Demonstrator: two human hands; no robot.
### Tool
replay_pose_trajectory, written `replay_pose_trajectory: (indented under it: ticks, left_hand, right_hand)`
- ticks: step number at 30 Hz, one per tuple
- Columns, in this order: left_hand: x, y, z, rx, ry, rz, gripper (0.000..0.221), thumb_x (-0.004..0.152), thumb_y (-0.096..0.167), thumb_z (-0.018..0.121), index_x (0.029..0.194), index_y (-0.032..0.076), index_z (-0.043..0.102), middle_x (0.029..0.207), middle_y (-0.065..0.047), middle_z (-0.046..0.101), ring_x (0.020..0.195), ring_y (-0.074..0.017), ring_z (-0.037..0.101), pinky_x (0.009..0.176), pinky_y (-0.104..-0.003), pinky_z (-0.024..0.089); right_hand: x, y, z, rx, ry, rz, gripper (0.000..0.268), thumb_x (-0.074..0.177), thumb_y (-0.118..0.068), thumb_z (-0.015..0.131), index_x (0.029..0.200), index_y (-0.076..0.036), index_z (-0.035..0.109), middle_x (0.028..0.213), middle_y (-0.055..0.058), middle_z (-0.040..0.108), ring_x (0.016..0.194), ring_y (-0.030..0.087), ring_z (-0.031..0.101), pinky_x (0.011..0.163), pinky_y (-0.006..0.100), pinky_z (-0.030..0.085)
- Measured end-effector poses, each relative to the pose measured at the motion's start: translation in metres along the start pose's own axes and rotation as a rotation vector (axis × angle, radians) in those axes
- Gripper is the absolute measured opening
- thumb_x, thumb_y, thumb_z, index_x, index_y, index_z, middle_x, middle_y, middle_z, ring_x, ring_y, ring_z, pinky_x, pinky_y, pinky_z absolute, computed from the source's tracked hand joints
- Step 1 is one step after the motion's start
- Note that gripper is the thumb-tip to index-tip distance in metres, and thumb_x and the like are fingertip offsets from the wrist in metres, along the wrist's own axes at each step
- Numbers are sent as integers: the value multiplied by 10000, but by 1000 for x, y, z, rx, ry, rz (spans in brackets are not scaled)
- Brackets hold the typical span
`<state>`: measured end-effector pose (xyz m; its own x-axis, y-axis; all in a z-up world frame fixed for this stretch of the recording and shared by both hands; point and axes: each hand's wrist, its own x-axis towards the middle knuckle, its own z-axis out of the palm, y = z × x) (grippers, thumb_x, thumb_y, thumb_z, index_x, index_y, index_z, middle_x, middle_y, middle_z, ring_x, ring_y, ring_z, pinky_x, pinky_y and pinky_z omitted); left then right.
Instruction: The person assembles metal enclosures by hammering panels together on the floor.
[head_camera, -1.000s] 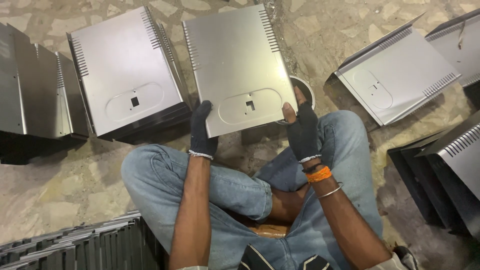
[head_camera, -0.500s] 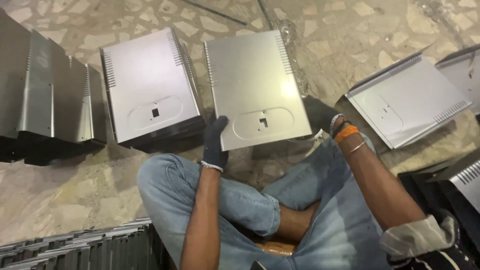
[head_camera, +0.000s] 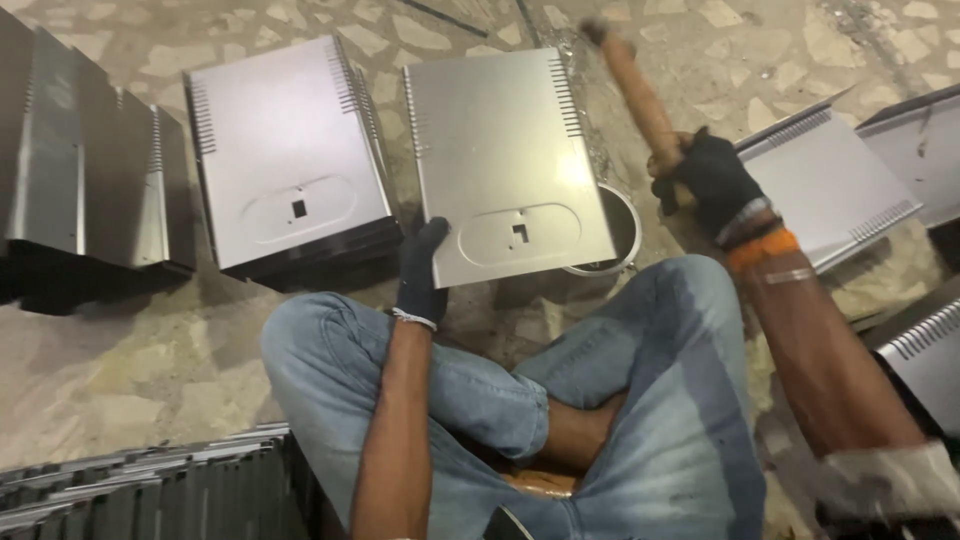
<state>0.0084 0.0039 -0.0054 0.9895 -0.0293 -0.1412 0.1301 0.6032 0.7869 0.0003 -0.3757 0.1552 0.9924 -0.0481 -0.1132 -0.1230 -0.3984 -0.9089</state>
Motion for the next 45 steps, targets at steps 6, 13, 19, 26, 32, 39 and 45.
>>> replay_pose_trajectory:
  ticks: [6, 13, 19, 26, 32, 39, 45]
  left_hand:
    - [-13, 23, 25, -10, -3, -18, 607, 869, 189, 683, 1434, 18, 541, 1164, -72, 696, 982, -179, 685, 837, -311, 571]
    - [-8, 15, 18, -16, -83, 24, 601, 908, 163, 671, 1468, -5, 534, 1215, -108, 679, 1023, -213, 674, 870, -328, 575]
    - [-12, 14, 12, -68, -86, 39, 613, 911, 142, 676, 1486, -3, 521, 1238, -115, 676, 1041, -216, 668, 895, -335, 566]
    - [-23, 25, 24, -36, -77, 45, 630, 903, 164, 677, 1490, 11, 508, 1258, -93, 677, 1064, -193, 671, 904, -318, 569]
    - [-16, 19, 20, -14, -58, 44, 607, 905, 162, 682, 1472, 5, 532, 1213, -99, 678, 1018, -197, 668, 861, -323, 570]
    - [-19, 22, 24, -55, -83, 68, 576, 904, 144, 679, 1441, -18, 550, 1221, -108, 683, 1029, -206, 676, 877, -328, 569]
    - [-21, 19, 14, -4, -78, 79, 547, 903, 153, 680, 1416, -10, 581, 1203, -84, 692, 1018, -179, 669, 884, -302, 558]
  right_hand:
    - [-108, -87, 33, 577, 92, 182, 406, 744, -41, 690, 1145, -47, 629, 809, 9, 707, 636, 124, 684, 517, 319, 567]
    - [-127, -98, 60, -121, 24, 97, 376, 833, -204, 766, 1110, 41, 696, 677, 84, 648, 538, 155, 613, 477, 318, 506]
    - [-153, -83, 93, -335, 53, 62, 460, 784, -284, 818, 1114, -24, 630, 660, 63, 646, 508, 151, 641, 467, 310, 499]
    - [-149, -69, 95, -185, -36, 208, 419, 819, -293, 759, 1086, -9, 604, 719, 61, 643, 550, 134, 653, 470, 298, 540]
    - [-158, -81, 93, -242, -25, 215, 444, 811, -315, 760, 1092, -10, 603, 694, 107, 653, 527, 173, 644, 469, 317, 523]
    - [-187, -52, 113, -412, 60, -85, 435, 872, -384, 802, 887, 17, 634, 687, 122, 630, 607, 215, 633, 550, 358, 494]
    - [-183, -119, 95, -478, 109, -221, 387, 888, -357, 749, 1023, -25, 602, 746, 128, 636, 647, 265, 656, 568, 367, 519]
